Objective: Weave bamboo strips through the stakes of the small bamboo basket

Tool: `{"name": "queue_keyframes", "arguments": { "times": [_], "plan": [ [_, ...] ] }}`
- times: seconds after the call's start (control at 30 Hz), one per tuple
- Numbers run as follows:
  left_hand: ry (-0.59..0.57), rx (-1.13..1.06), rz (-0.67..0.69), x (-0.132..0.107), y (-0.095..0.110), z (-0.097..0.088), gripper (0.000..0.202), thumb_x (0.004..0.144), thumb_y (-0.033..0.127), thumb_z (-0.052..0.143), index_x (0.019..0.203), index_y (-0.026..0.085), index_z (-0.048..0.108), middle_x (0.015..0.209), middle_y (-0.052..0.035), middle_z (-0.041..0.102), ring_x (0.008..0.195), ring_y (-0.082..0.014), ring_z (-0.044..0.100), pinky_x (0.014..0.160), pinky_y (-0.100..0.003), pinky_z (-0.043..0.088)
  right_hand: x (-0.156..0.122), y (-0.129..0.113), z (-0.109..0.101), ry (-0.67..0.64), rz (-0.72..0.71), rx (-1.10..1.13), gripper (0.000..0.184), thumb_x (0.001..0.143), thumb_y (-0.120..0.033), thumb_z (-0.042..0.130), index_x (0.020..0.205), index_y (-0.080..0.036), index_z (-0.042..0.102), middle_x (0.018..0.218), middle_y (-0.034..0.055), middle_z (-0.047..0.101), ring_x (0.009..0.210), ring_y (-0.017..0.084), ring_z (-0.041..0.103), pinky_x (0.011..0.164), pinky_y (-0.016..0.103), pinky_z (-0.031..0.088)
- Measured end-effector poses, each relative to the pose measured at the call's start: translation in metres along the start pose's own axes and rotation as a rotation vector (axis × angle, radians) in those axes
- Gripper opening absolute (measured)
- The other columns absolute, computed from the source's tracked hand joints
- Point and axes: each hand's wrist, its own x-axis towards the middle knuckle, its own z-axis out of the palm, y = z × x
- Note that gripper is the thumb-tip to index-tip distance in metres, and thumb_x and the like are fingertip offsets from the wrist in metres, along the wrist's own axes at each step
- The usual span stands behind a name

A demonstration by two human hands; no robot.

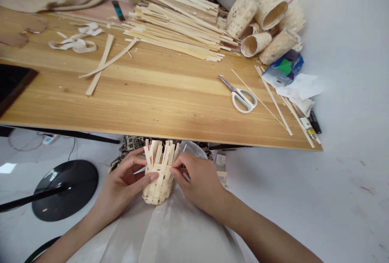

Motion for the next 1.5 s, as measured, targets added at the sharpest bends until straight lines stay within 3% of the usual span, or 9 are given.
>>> {"name": "queue_keyframes", "arguments": {
  "times": [0.23,0.37,0.5,0.7,0.83,1.03,1.2,1.33,1.5],
  "plan": [
    [-0.054,-0.267,-0.055,-0.009,-0.003,-0.005,0.056,0.083,0.024,0.084,0.131,0.040,0.060,0.162,-0.0041,0.047,0.112,-0.0243,0.075,0.093,-0.040,0.064,-0.001,0.001,-0.003,0.000,-0.105,0.048,0.011,0.095,-0.020,0.061,0.084,-0.022,0.062,0.073,-0.0011,0.070,0.055,0.011,0.059,0.050,0.023,0.041],
    [-0.176,-0.322,-0.222,-0.007,0.009,-0.003,0.061,0.074,0.033,0.091,0.128,0.025,0.064,0.132,-0.0120,0.073,0.110,-0.0316,0.075,0.093,-0.045,0.062,-0.003,-0.002,-0.001,0.054,-0.318,-0.025,0.014,0.098,-0.020,0.059,0.085,-0.022,0.062,0.072,-0.0008,0.071,0.055,0.012,0.059,0.052,0.025,0.042],
    [-0.257,-0.264,-0.341,-0.003,0.022,0.003,0.062,0.066,0.032,0.094,0.121,0.021,0.068,0.116,-0.0095,0.079,0.112,-0.0316,0.074,0.096,-0.042,0.058,-0.005,-0.004,0.003,0.105,-0.522,-0.062,0.011,0.100,-0.018,0.058,0.090,-0.021,0.060,0.077,0.0023,0.074,0.065,0.015,0.067,0.057,0.027,0.047],
    [-0.264,-0.206,-0.396,0.002,0.020,0.009,0.066,0.060,0.035,0.095,0.118,0.021,0.065,0.111,-0.0077,0.081,0.099,-0.0289,0.076,0.081,-0.034,0.059,-0.005,-0.007,0.006,0.061,-0.571,0.006,0.010,0.101,-0.015,0.055,0.097,-0.021,0.062,0.082,0.0037,0.077,0.069,0.016,0.070,0.061,0.027,0.052],
    [-0.144,-0.147,-0.343,0.004,0.012,0.008,0.061,0.058,0.038,0.096,0.110,0.019,0.068,0.108,-0.0088,0.081,0.095,-0.0278,0.076,0.078,-0.032,0.058,-0.005,-0.019,-0.026,-0.026,-0.519,-0.117,0.019,0.102,-0.015,0.052,0.112,-0.022,0.067,0.094,0.0044,0.080,0.081,0.018,0.075,0.069,0.030,0.059],
    [-0.099,-0.426,-0.324,0.015,0.004,0.005,0.058,0.057,0.047,0.096,0.103,0.017,0.076,0.094,-0.0075,0.082,0.083,-0.0253,0.077,0.073,-0.031,0.061,-0.005,-0.012,-0.081,0.642,-0.241,-0.109,0.013,0.099,-0.021,0.065,0.104,-0.027,0.075,0.088,-0.0002,0.080,0.079,0.016,0.077,0.072,0.028,0.061],
    [-0.205,-0.830,-0.295,0.029,0.005,-0.001,0.059,0.059,0.035,0.096,0.114,0.022,0.079,0.104,-0.0032,0.083,0.088,-0.0221,0.078,0.082,-0.034,0.065,0.017,0.006,-0.033,0.330,-0.339,0.133,0.016,0.098,-0.019,0.063,0.105,-0.026,0.075,0.097,0.0030,0.080,0.084,0.017,0.076,0.075,0.029,0.062],
    [-0.285,-0.987,-0.318,0.029,0.003,-0.004,0.046,0.070,0.041,0.090,0.108,0.017,0.080,0.100,-0.0058,0.083,0.086,-0.0206,0.077,0.082,-0.032,0.064,0.039,0.002,0.009,0.262,-0.464,0.234,0.021,0.098,-0.018,0.061,0.112,-0.025,0.074,0.108,0.0058,0.079,0.099,0.019,0.074,0.089,0.035,0.061],
    [-0.321,-0.992,-0.327,0.022,-0.007,-0.008,0.043,0.072,0.048,0.088,0.100,0.016,0.081,0.092,-0.0050,0.083,0.084,-0.0215,0.077,0.082,-0.030,0.062,0.048,-0.005,0.022,0.221,-0.464,0.331,0.014,0.096,-0.016,0.064,0.102,-0.024,0.074,0.104,0.0068,0.075,0.098,0.018,0.073,0.084,0.031,0.061]
  ]
}}
